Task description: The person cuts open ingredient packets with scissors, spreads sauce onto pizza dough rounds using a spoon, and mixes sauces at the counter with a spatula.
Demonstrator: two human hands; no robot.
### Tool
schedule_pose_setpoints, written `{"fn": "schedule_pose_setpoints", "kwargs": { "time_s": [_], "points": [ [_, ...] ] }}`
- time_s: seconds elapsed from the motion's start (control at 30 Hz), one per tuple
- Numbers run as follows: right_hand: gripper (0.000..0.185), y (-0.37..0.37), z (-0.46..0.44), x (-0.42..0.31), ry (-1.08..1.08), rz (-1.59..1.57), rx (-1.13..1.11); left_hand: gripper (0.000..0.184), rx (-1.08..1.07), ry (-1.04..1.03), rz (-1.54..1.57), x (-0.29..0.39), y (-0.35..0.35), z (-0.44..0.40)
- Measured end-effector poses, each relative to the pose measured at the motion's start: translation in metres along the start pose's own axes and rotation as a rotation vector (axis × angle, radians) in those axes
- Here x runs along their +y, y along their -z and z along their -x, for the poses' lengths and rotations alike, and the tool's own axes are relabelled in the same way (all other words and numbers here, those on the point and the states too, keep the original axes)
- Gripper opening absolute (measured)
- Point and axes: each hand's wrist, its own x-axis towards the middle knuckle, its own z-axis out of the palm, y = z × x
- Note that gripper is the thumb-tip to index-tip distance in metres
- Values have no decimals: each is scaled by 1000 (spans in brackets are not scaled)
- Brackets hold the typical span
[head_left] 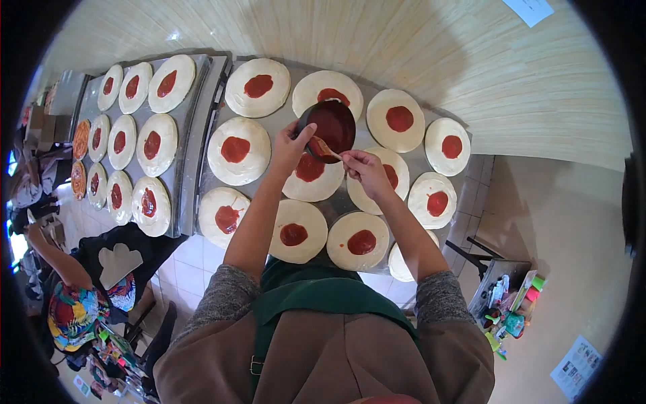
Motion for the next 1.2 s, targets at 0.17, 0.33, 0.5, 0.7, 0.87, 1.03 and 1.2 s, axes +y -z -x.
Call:
{"fn": "schedule_pose_setpoints", "kwargs": {
  "time_s": [0.17, 0.33, 0.5, 0.7, 0.87, 1.03, 1.2],
  "points": [
    [18, -14, -17, -30, 241, 109, 152, 35, 216, 44, 100, 11, 25, 9],
    [15, -14, -79, -35, 952, 850, 535, 30, 319, 65, 101, 14, 59, 14],
    [10, -21, -94, -28, 981, 1185, 627, 32, 335, 62, 159, 18, 68, 22],
    [10, -62, -27, -49, 773, 950, 169, 36, 147, 21, 47, 27, 78, 26],
    [10, -63, -23, -41, 723, 1152, -74, 41, 33, -39, -108, 32, 84, 26],
    [12, -70, -21, -39, 727, 1102, -58, 45, 35, -38, -138, 41, 90, 34],
    [15, -76, -21, 4, 377, 762, -51, 47, 18, -123, -231, 33, 99, 36]
  ]
}}
